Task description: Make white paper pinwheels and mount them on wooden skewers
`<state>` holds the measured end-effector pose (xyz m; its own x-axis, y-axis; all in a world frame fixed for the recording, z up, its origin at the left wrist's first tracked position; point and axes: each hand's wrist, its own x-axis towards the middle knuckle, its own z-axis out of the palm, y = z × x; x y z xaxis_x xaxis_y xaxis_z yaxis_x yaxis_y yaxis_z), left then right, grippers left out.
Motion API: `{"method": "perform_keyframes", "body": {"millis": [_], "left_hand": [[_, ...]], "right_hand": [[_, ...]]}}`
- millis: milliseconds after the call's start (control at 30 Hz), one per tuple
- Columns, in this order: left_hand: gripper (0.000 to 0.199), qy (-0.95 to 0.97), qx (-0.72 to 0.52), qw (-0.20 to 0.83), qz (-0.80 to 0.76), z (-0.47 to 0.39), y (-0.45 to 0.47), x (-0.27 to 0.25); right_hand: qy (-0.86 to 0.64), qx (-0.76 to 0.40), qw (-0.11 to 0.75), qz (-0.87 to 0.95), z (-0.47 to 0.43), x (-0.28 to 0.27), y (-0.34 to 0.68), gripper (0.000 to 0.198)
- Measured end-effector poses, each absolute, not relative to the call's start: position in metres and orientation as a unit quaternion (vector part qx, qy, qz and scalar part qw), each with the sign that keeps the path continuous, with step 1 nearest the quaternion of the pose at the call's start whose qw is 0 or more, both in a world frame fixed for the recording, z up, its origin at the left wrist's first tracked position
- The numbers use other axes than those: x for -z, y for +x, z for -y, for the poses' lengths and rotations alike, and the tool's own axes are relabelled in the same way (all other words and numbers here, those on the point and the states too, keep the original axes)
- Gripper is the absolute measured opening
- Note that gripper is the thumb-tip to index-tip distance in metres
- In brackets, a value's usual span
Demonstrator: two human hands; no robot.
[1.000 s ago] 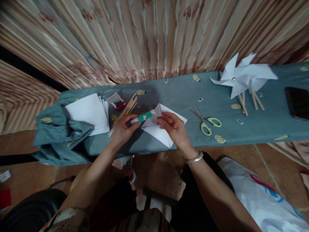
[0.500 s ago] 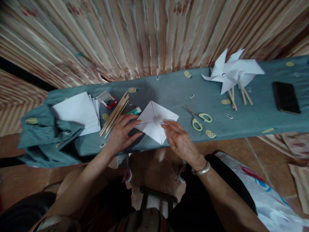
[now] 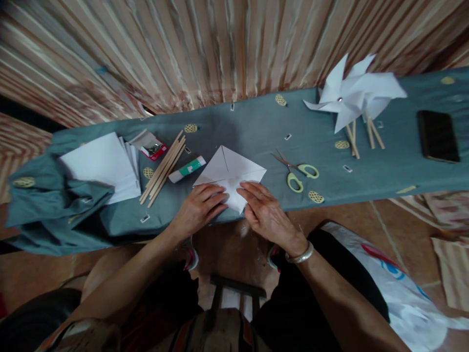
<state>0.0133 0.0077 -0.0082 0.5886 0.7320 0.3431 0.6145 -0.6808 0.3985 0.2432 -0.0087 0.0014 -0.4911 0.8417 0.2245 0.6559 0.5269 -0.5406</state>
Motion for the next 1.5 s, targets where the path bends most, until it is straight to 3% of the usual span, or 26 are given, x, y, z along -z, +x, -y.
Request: {"method": "perform_keyframes", "body": {"millis": [133,433,1500], "left_hand": [[0.022,0.866,-0.274,0.156,-0.387,-0.009,0.016,0.011],[0.021,0.824,-0.312,0.238,-0.408,-0.010,0.019,0.008],[0.020,0.813,-0.338,0.211,-0.425,-0.009,0.022,0.014]], "right_hand": [[-0.467,-0.223,0.268,0.813,0.008,-0.004,0.240,0.042],[-0.523,-0.327,0.356,0.702,-0.004,-0.001,0.223,0.008],[-0.542,-0.166,0.340,0.750,-0.014,0.002,0.206,0.011]]}}
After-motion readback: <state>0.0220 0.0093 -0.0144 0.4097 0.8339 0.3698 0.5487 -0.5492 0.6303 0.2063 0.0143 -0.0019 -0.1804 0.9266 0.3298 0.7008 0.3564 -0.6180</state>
